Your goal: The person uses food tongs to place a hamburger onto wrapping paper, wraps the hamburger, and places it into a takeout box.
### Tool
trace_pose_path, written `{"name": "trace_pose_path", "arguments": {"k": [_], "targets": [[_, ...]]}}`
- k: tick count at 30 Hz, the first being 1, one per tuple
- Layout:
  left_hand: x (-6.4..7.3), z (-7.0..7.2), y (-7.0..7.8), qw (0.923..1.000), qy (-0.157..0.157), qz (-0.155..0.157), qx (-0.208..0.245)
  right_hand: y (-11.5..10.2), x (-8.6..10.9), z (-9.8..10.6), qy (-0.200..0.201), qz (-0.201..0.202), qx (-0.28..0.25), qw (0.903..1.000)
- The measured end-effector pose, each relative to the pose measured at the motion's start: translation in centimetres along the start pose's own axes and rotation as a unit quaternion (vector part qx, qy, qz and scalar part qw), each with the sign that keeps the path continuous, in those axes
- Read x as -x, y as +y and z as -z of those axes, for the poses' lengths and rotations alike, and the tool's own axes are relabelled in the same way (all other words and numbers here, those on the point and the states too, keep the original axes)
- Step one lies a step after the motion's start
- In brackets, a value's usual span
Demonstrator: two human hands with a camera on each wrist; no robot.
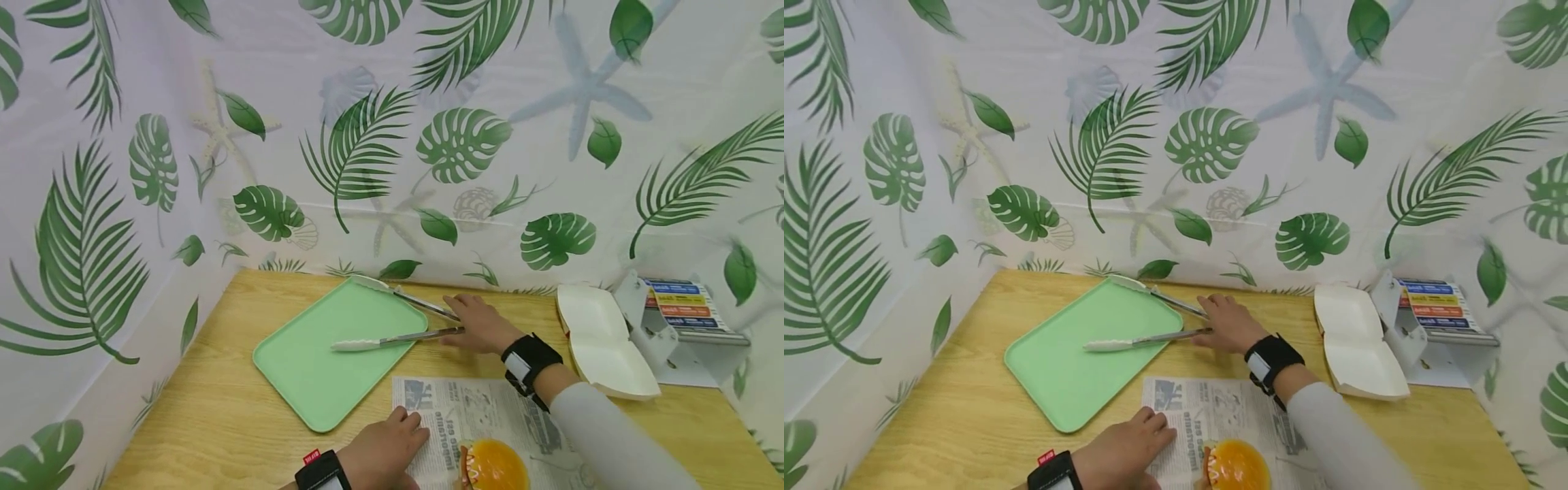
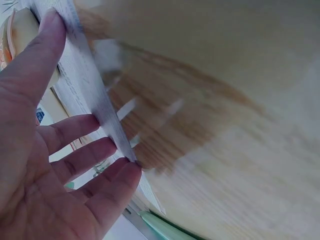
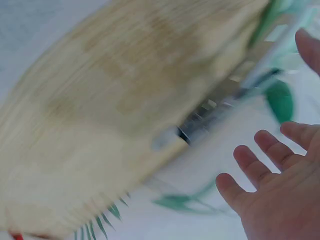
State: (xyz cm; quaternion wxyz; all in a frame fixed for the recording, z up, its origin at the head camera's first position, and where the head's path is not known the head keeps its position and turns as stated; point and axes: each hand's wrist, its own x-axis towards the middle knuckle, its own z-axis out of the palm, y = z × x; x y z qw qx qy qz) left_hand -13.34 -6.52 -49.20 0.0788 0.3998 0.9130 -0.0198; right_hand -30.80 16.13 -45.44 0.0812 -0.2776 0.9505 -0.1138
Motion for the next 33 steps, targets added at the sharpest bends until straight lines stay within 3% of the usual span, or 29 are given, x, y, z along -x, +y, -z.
{"name": "trace_pose_path", "arguments": {"k": [3, 6, 11, 15, 23, 33], "targets": [[-0.2, 0.4, 0.2, 0.9999, 0.008, 0.001, -0.01, 0.1, 4.2, 1.6, 0.02, 0.033, 0.01, 0.9992], [-0.5, 0.8, 0.2, 0.9997, 0.011, 0.008, -0.021, 0.8, 8.7, 2.0, -0.001, 0.054, -0.004, 0.9985], [-1.1, 1.1, -0.1, 0.9998, 0.008, 0.01, -0.013, 3.5, 14.7, -0.1, -0.083, 0.035, -0.052, 0.9946], [-1.8, 1.2, -0.4, 1.0, 0.002, -0.002, 0.002, 5.0, 17.9, -2.5, -0.111, -0.005, -0.08, 0.9906], [-2.6, 1.1, -0.4, 0.9983, -0.015, -0.006, 0.057, 5.4, 21.4, -4.7, -0.084, -0.074, -0.059, 0.992], [-3.9, 1.9, -0.6, 0.9981, -0.037, 0.021, 0.045, 3.9, 22.7, -5.8, -0.057, -0.18, -0.031, 0.9816]]}}
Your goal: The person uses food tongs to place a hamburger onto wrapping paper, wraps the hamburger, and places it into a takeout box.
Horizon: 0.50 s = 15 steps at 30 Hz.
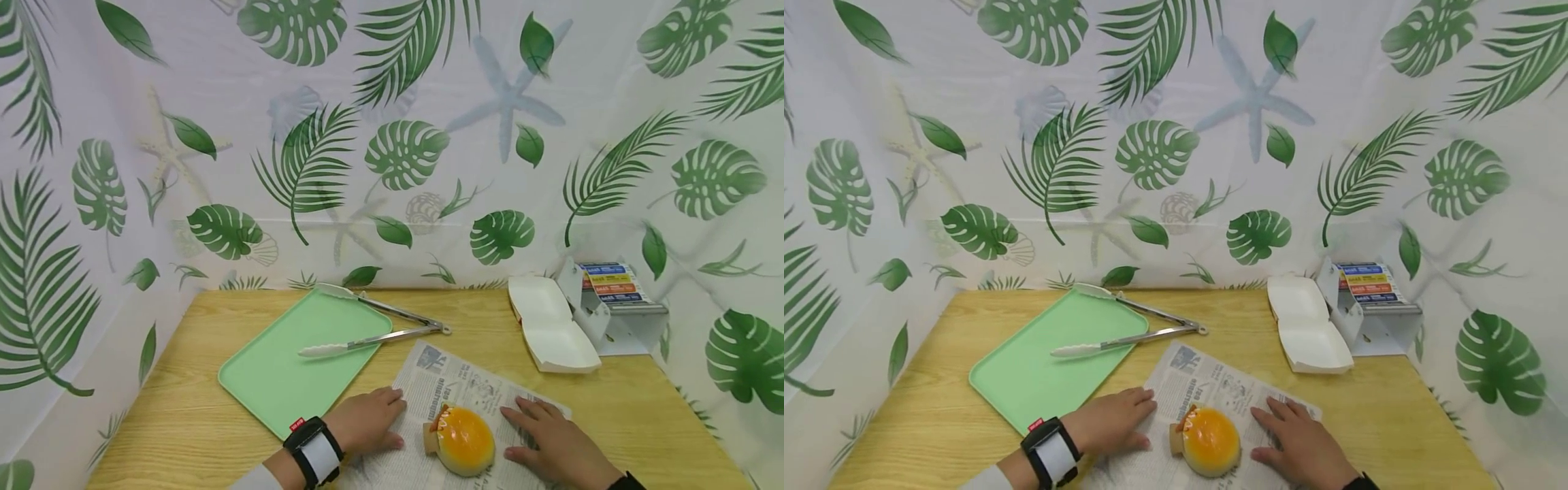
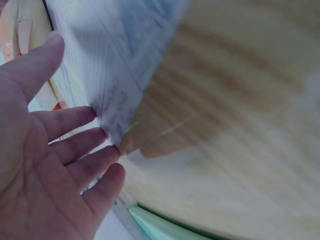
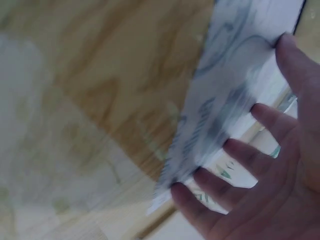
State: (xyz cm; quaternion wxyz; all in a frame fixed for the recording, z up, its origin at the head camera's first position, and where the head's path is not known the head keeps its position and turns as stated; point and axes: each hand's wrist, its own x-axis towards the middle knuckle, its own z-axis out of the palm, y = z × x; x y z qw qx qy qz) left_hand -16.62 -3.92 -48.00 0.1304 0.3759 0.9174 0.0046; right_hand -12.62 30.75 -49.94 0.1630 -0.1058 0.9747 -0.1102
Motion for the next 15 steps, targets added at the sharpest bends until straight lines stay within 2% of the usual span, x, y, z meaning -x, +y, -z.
{"name": "trace_pose_path", "arguments": {"k": [6, 10, 15], "targets": [[-1.7, 0.6, -0.2, 0.9999, -0.003, 0.002, -0.012, -1.3, 0.3, 0.0, 0.003, -0.035, 0.019, 0.9992], [-2.4, 1.2, -0.1, 0.9998, -0.015, 0.005, -0.01, -1.7, 0.5, 0.0, 0.0, -0.042, 0.025, 0.9988], [-3.1, 1.7, -0.4, 0.9999, -0.01, -0.003, -0.011, -1.8, 0.6, 0.2, -0.001, -0.045, 0.027, 0.9986]]}}
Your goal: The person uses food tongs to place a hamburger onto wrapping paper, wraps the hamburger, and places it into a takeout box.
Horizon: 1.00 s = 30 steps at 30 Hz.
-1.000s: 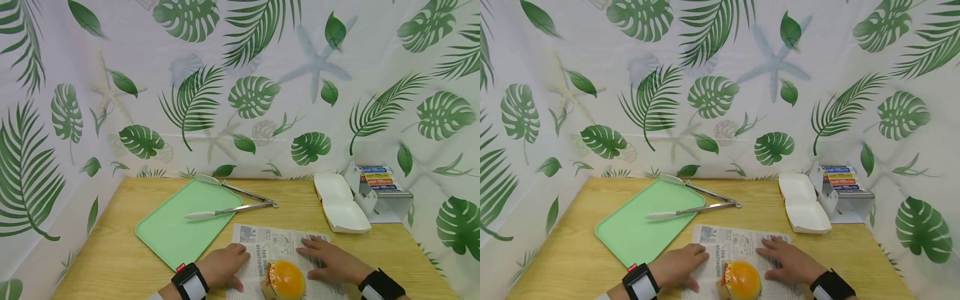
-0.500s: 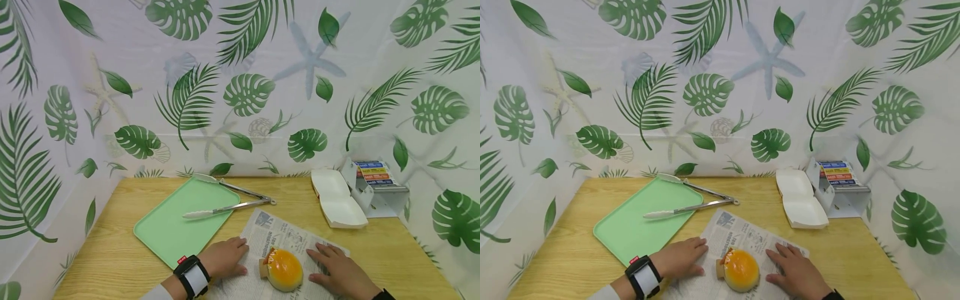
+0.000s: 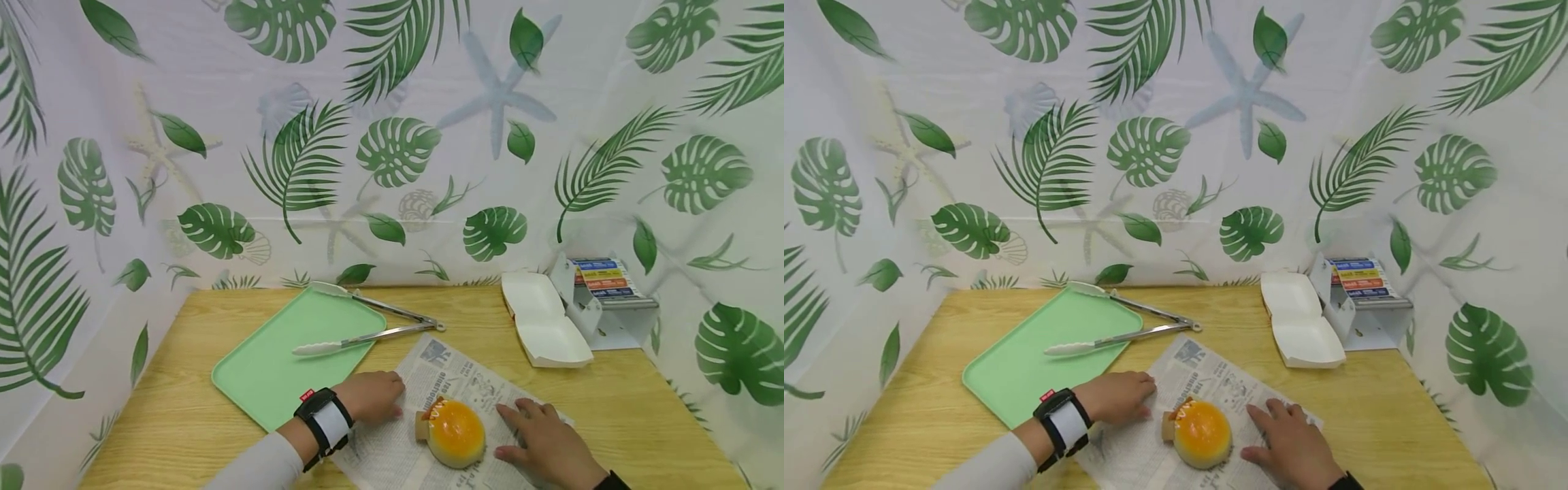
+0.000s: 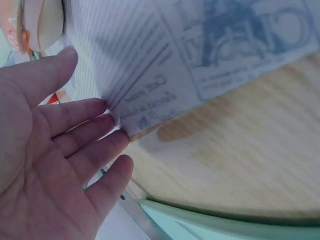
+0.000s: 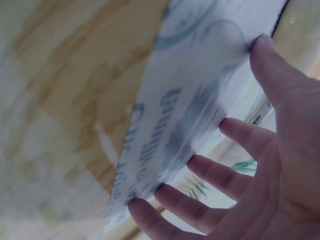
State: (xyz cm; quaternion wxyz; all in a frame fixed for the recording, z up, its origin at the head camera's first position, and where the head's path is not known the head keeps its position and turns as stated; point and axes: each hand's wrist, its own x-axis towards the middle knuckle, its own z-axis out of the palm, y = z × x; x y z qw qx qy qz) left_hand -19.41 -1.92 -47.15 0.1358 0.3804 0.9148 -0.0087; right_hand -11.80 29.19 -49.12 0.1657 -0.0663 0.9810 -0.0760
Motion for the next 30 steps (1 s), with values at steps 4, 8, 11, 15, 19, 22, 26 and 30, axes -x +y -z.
{"name": "trace_pose_path", "arguments": {"k": [4, 8, 11, 15, 19, 22, 26, 30], "targets": [[-0.5, 0.3, -0.1, 0.9999, 0.003, -0.011, -0.007, 0.1, 0.2, 0.0, 0.003, -0.008, 0.002, 1.0], [-1.1, 1.1, -0.2, 0.9992, 0.008, -0.032, -0.024, 0.4, 0.3, 0.0, 0.011, -0.014, 0.011, 0.9998], [-2.1, 2.1, -0.4, 0.999, 0.004, -0.044, -0.006, 0.6, 0.4, 0.0, 0.019, -0.009, 0.009, 0.9997], [-4.9, 2.4, -1.3, 0.9984, 0.019, -0.043, 0.031, 0.3, 0.6, -0.3, 0.024, 0.0, -0.01, 0.9997], [-8.0, 2.7, -1.6, 0.9981, 0.056, 0.0, 0.026, 0.1, 0.1, -0.6, 0.022, 0.005, -0.021, 0.9995], [-9.0, 2.9, -0.9, 0.997, 0.059, 0.047, 0.014, 0.0, -0.2, -0.9, 0.012, 0.007, -0.02, 0.9997], [-9.9, 2.3, 0.1, 0.9951, 0.069, 0.07, -0.013, 0.5, -0.2, -1.0, 0.0, 0.005, -0.016, 0.9999], [-10.7, 2.5, 1.1, 0.9918, 0.107, 0.063, -0.03, 1.4, 0.1, -0.4, 0.001, -0.001, -0.009, 1.0]]}}
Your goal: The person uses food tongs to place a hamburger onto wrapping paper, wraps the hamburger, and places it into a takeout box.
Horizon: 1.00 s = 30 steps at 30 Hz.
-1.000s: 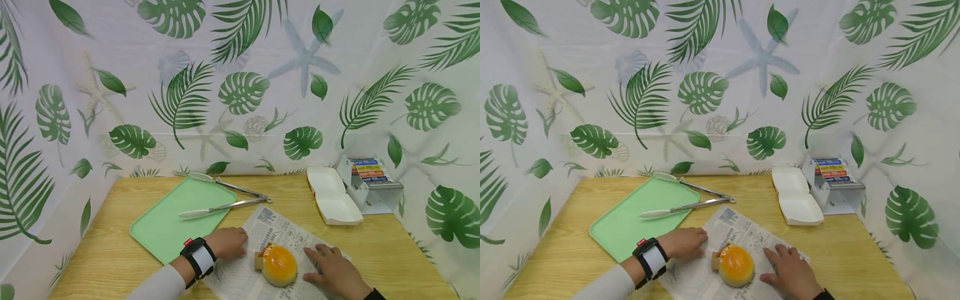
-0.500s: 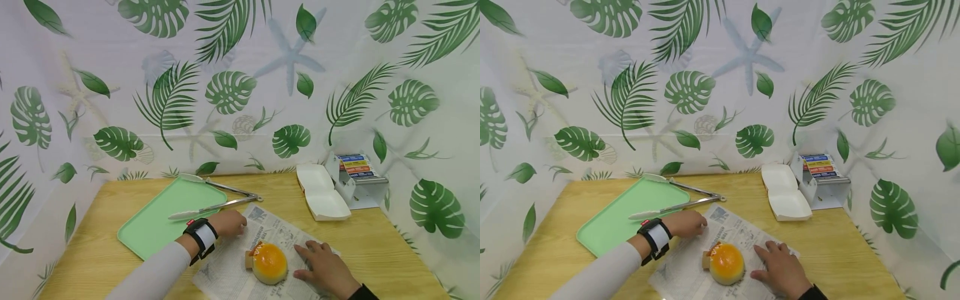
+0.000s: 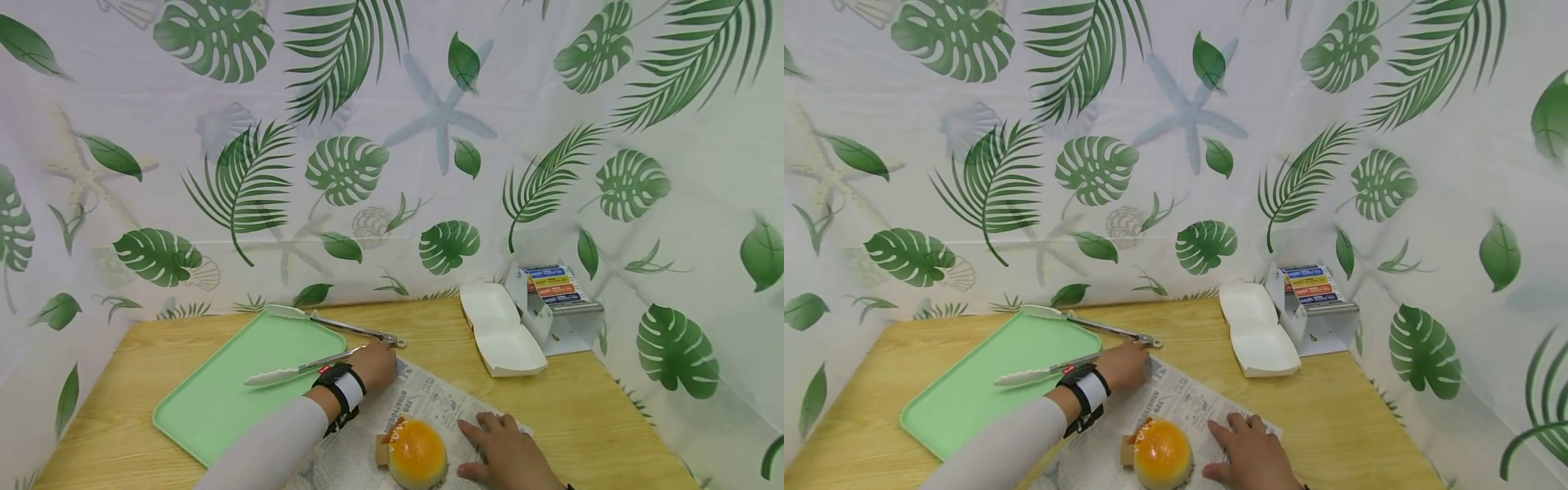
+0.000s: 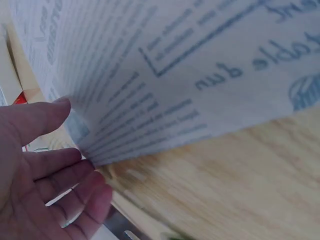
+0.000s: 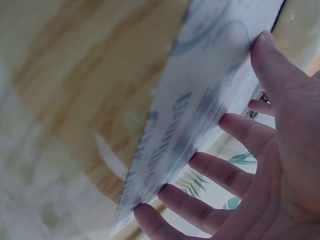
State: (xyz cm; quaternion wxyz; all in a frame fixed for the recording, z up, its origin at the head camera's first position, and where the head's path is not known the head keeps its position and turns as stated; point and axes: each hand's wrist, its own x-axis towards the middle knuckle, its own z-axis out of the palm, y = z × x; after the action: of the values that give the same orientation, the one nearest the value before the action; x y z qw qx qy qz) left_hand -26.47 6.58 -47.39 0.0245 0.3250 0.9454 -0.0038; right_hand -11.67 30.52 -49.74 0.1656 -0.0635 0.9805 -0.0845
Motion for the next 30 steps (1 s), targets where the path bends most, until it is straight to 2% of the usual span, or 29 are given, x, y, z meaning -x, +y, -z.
{"name": "trace_pose_path", "arguments": {"k": [3, 8, 12, 16, 20, 24, 30], "targets": [[0.3, -0.2, 0.2, 0.9998, 0.02, -0.003, 0.0, -0.2, 0.3, -0.1, -0.001, -0.004, 0.003, 1.0], [0.4, -0.5, 0.1, 0.9997, 0.024, -0.008, 0.005, -0.5, 0.6, -0.2, 0.0, -0.003, 0.005, 1.0], [0.3, -0.3, -0.6, 0.9974, 0.006, -0.015, 0.07, -0.6, 0.7, -0.3, 0.009, 0.005, 0.009, 0.9999], [0.3, 0.7, -1.4, 0.9881, -0.001, -0.026, 0.152, -0.6, 0.6, -0.3, 0.033, 0.012, 0.02, 0.9992], [0.8, 2.1, -1.5, 0.9798, 0.005, -0.038, 0.196, -0.7, 0.5, -0.2, 0.049, 0.004, 0.027, 0.9984], [2.2, 3.3, -0.8, 0.9728, 0.025, -0.06, 0.222, -0.7, 0.7, -0.1, 0.053, 0.002, 0.028, 0.9982], [5.0, 4.0, 1.3, 0.9593, 0.086, -0.115, 0.243, -0.4, 1.0, -0.4, 0.065, 0.017, 0.021, 0.9975]]}}
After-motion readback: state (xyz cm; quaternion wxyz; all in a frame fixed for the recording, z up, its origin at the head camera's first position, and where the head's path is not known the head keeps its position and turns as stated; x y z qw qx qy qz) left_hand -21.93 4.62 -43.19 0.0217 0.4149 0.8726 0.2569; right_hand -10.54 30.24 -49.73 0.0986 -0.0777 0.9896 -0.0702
